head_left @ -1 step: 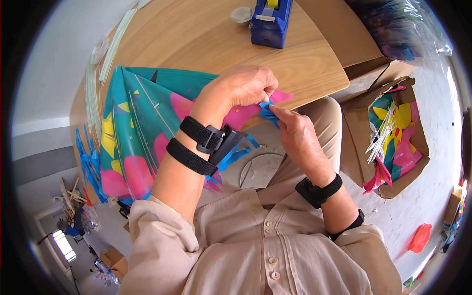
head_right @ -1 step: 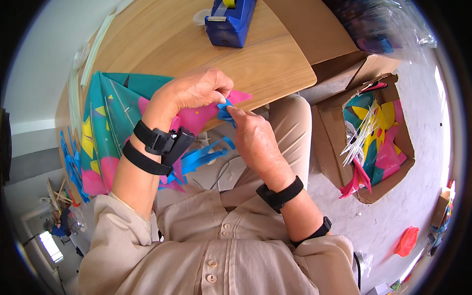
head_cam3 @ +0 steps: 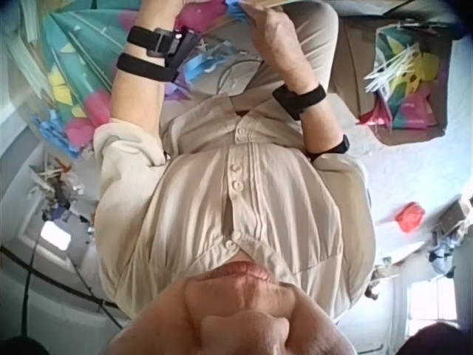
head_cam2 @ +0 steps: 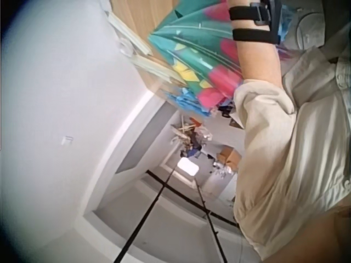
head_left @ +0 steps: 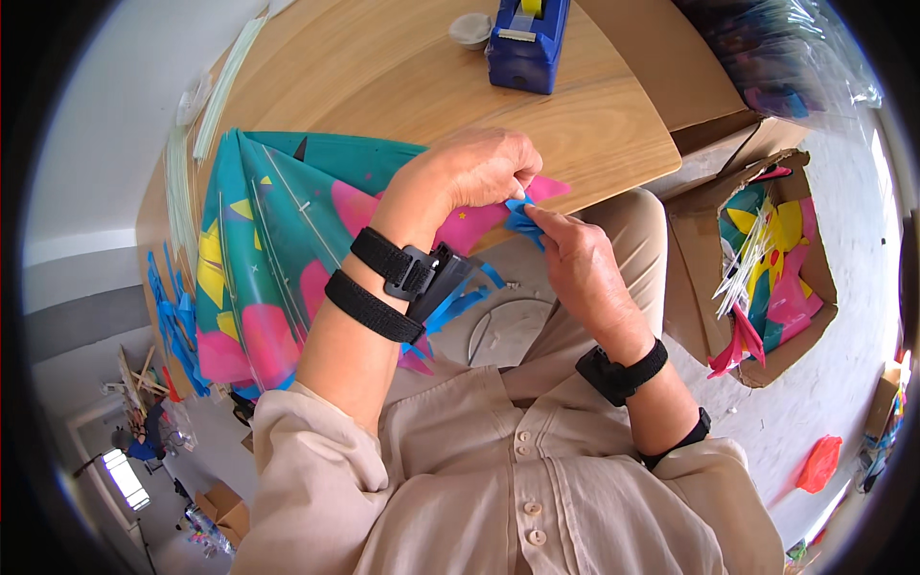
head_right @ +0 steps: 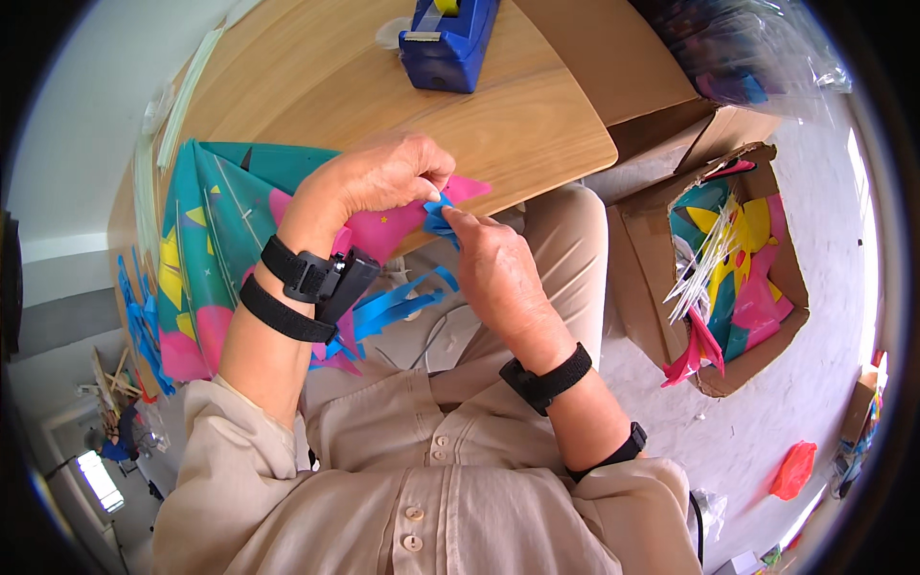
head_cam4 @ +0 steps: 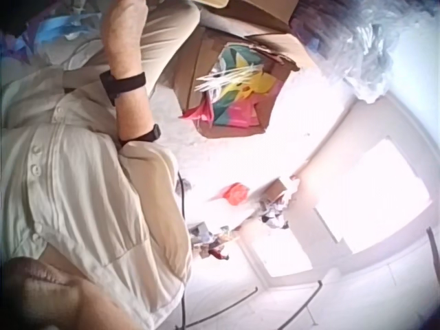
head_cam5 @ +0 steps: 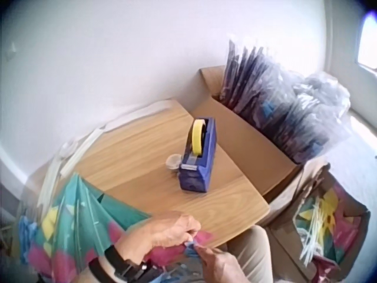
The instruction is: Manually assemble plastic kites by applying tape and folding the edges.
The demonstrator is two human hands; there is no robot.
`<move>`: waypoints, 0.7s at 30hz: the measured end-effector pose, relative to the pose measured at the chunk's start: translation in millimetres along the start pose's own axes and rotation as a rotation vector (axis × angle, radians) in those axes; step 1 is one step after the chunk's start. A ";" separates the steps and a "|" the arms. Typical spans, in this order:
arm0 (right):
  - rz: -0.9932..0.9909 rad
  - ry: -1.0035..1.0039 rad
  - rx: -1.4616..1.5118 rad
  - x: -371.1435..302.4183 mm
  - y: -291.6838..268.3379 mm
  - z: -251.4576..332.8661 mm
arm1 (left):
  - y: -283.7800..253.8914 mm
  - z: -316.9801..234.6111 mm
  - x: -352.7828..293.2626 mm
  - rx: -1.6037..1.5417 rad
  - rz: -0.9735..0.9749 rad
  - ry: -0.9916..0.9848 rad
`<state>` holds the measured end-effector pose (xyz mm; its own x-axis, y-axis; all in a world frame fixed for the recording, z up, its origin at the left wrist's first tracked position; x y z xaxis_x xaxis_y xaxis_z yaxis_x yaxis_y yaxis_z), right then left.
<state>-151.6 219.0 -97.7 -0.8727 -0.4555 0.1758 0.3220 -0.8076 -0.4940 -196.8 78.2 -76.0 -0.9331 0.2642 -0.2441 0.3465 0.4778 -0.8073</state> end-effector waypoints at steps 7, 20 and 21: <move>0.028 -0.043 -0.094 0.7 -0.6 1.8 | -0.8 -2.8 0.0 0.020 -0.027 -0.008; 0.024 -0.059 -0.105 0.5 1.6 0.6 | 6.6 -3.5 1.2 0.137 -0.110 0.089; 0.020 -0.058 -0.095 0.5 1.4 0.9 | 6.5 -4.3 0.8 0.154 -0.133 0.097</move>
<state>-151.2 217.3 -97.5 -0.8428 -0.4943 0.2131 0.3003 -0.7603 -0.5761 -194.9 85.2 -79.2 -0.9533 0.2903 -0.0837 0.1957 0.3823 -0.9031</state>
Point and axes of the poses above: each hand's wrist, its own x-axis towards the middle knuckle, its own y-axis out of the palm, z = x × y, the point moved 5 cm from there along x, towards the middle knuckle, and after that the axes turned 10 degrees about -z, right-handed, at the moved point
